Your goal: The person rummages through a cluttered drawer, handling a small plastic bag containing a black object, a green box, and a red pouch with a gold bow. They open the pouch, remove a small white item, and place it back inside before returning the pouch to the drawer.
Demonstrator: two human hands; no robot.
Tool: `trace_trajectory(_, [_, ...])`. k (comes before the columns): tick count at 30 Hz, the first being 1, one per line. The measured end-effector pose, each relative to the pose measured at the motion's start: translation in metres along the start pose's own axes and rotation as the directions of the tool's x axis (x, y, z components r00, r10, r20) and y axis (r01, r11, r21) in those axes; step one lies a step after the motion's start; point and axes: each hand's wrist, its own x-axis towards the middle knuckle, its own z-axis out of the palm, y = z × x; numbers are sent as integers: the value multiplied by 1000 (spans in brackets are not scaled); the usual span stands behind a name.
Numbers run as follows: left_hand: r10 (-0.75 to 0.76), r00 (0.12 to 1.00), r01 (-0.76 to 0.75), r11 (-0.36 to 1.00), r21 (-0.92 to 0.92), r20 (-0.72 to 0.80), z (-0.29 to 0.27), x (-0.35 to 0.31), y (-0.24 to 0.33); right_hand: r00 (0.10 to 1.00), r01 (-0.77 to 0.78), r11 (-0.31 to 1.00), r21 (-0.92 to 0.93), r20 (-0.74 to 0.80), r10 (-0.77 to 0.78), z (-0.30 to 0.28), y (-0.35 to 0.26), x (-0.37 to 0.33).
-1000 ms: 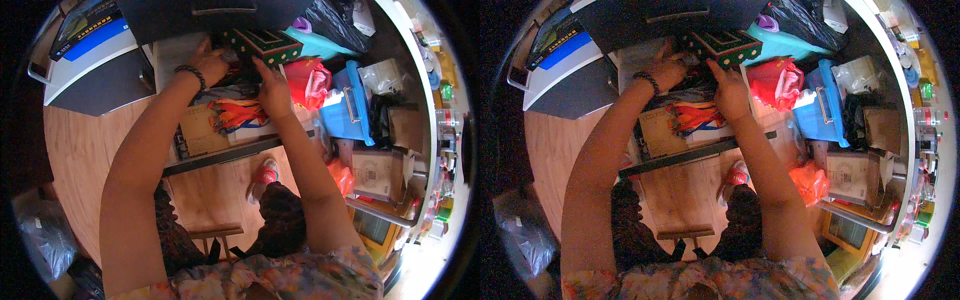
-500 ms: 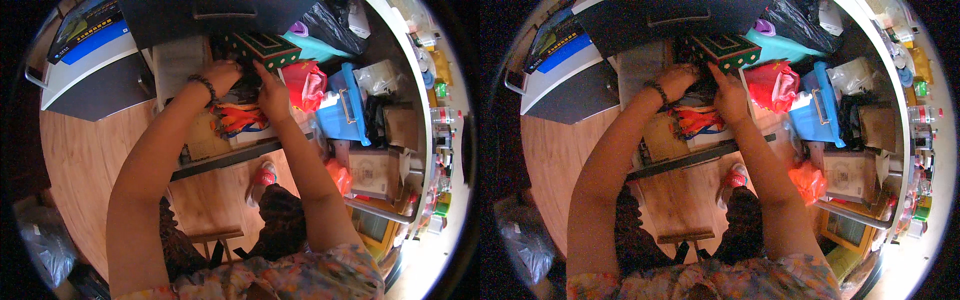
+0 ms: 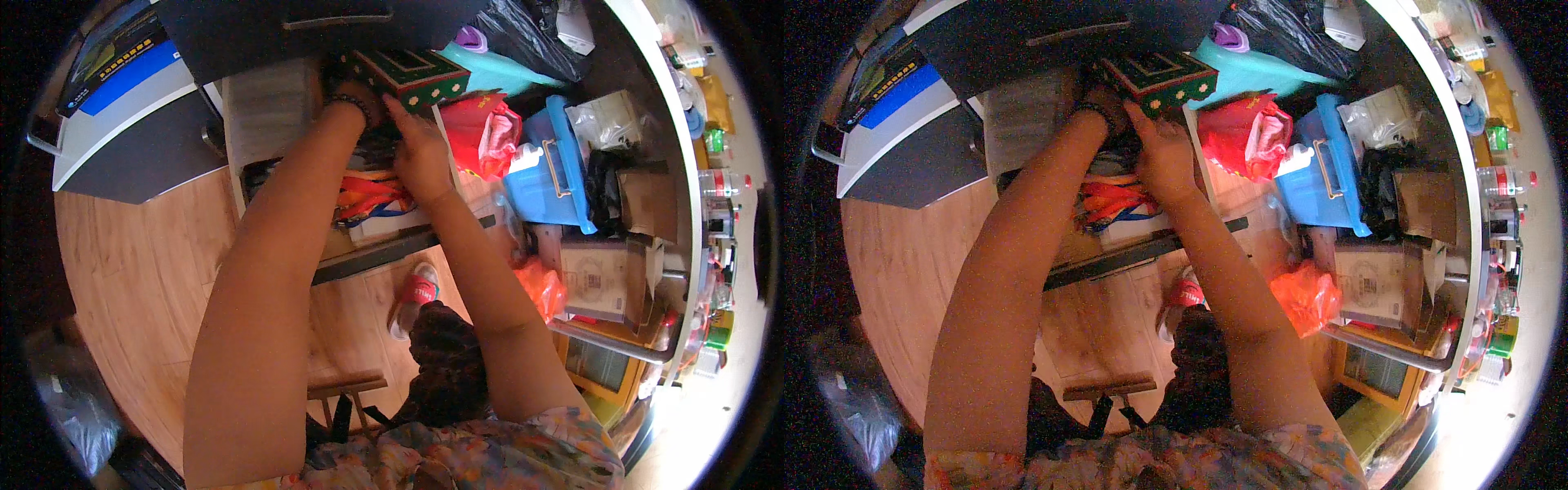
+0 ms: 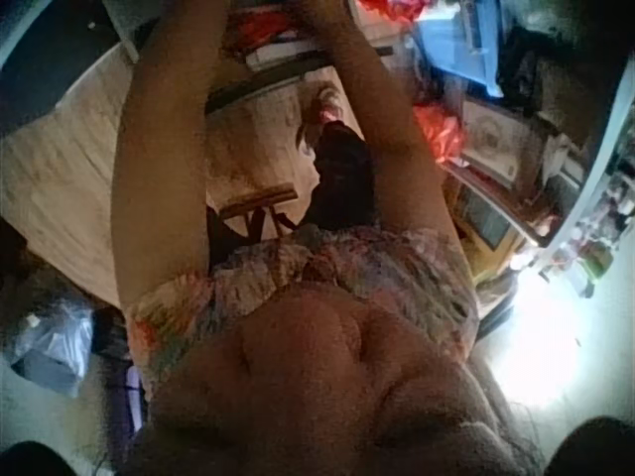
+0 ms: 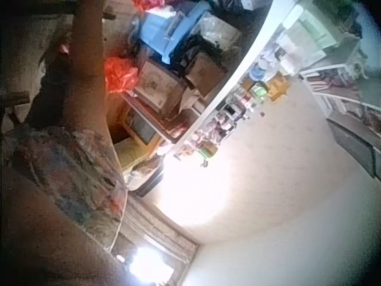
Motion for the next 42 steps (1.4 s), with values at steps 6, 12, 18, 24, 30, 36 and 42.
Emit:
trace_trajectory(6, [-68, 962, 85, 995, 52, -265, 20, 17, -3, 1000, -5, 999, -42, 9, 5, 2, 2, 1])
trace_trajectory(12, [-76, 939, 114, 989, 94, -336, 13, 7, 6, 999, 44, 999, -15, -27, -44, -2, -1, 1])
trace_trajectory(18, [-79, 974, 83, 997, 8, -212, 3, -6, 5, 999, 9, 998, -67, 33, -7, 1, 3, 1])
trace_trajectory(24, [-69, 972, 76, 997, 23, -225, 5, -13, 7, 999, 32, 998, -44, 2, -32, 0, 1, 2])
trace_trajectory(30, [-2, 963, -20, 997, -79, -270, 10, -16, 1, 998, 55, 998, -28, -15, -55, 1, 5, 2])
trace_trajectory(36, [64, 974, -111, 971, -212, -218, 24, -22, -15, 999, 46, 999, -13, -5, -46, 0, 3, 2])
trace_trajectory(42, [125, 916, -248, 923, -295, -380, 23, -52, -22, 998, 57, 998, 29, -26, -57, 1, -1, 3])
